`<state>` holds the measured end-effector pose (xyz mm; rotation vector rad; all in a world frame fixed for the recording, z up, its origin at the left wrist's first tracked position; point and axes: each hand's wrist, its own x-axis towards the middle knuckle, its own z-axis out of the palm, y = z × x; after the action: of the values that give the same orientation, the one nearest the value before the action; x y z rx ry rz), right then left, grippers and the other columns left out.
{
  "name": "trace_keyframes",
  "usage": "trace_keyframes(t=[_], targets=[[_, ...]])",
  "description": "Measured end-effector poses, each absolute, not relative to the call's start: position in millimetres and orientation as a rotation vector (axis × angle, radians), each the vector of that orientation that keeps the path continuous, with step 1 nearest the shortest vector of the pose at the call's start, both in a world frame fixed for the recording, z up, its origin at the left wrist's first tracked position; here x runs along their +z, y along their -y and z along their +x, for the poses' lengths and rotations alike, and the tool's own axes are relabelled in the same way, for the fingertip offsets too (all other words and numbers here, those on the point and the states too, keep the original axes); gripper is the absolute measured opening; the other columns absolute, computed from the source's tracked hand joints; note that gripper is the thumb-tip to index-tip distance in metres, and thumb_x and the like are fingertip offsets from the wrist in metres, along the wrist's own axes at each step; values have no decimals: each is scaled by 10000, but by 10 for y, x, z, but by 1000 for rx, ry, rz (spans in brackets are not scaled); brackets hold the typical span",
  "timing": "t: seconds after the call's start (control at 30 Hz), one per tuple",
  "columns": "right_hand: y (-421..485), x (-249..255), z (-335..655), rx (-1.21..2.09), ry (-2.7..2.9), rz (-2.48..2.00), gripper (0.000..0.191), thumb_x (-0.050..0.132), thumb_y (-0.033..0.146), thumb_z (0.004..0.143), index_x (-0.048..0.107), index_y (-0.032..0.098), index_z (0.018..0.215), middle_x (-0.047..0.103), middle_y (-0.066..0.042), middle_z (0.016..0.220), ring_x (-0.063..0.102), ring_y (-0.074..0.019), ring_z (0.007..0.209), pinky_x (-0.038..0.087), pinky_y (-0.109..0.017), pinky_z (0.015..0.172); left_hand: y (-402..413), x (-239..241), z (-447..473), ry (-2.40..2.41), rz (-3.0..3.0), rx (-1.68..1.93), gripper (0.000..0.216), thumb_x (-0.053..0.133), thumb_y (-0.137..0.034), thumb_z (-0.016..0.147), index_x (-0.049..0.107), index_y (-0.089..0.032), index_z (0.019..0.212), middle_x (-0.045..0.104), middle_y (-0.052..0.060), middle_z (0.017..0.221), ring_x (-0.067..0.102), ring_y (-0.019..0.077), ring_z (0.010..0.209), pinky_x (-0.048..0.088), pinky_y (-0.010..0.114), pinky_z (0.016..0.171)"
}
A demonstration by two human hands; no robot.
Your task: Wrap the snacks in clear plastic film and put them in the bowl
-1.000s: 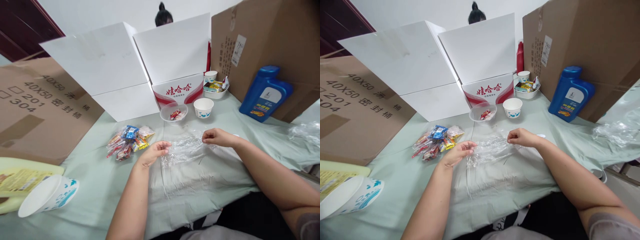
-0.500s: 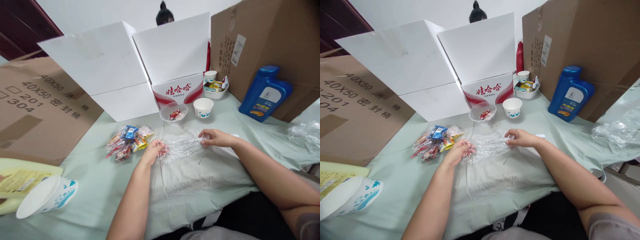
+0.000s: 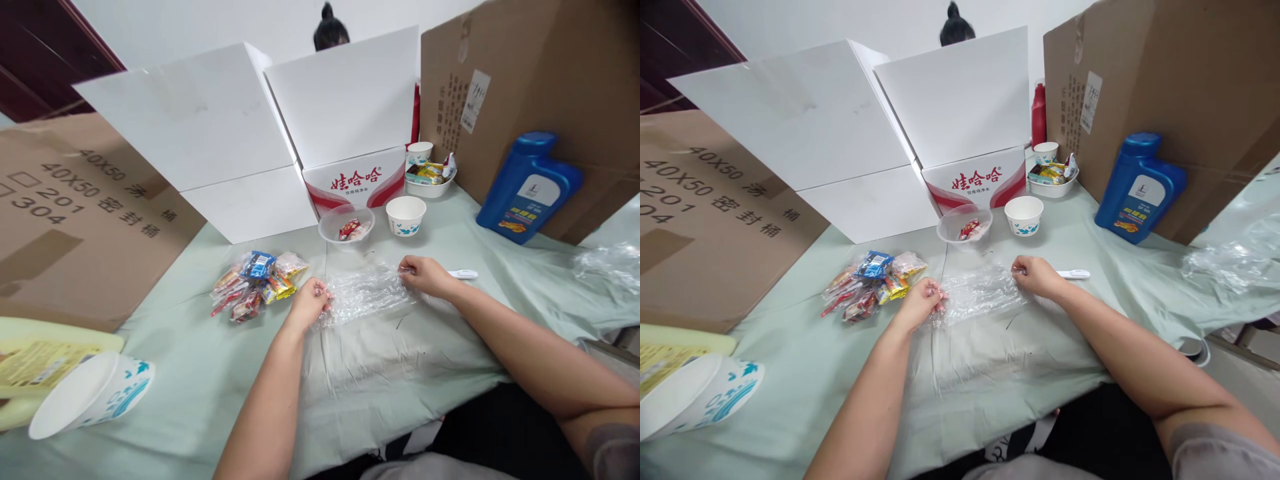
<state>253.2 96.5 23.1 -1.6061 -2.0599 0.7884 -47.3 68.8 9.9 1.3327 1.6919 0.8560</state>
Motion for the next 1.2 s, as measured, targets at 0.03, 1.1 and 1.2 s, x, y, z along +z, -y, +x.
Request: trace_keyframes(t=[0.03,1.1,1.2], targets=[[-969,217,2531,904,2022,-1614,124,544,189,806,604,198,914,715,-4,782,654,-142,697,452,-209,632,-687,101,-476,-1703,1341,851,183,568,-97,698,474,-190,825,636,-54,640,558,66,412,357,153,409],[-963,322,2573,671,1980,-1823,178,507,329,867,626,200,837,677,-13,720,595,-142,617,388,-232,580,-648,266,-479,-1735,1192,1020,207,579,-360,809,465,-190,781,591,-40,613,533,85,417,382,188,413],[-975,324,2597,863,1886,-1777,205,455,261,873,629,204,965,635,21,641,562,-118,495,405,-222,550,-671,239,-516,-1818,1196,1061,136,504,-306,845,475,-196,770,605,-34,594,529,100,412,384,205,427]])
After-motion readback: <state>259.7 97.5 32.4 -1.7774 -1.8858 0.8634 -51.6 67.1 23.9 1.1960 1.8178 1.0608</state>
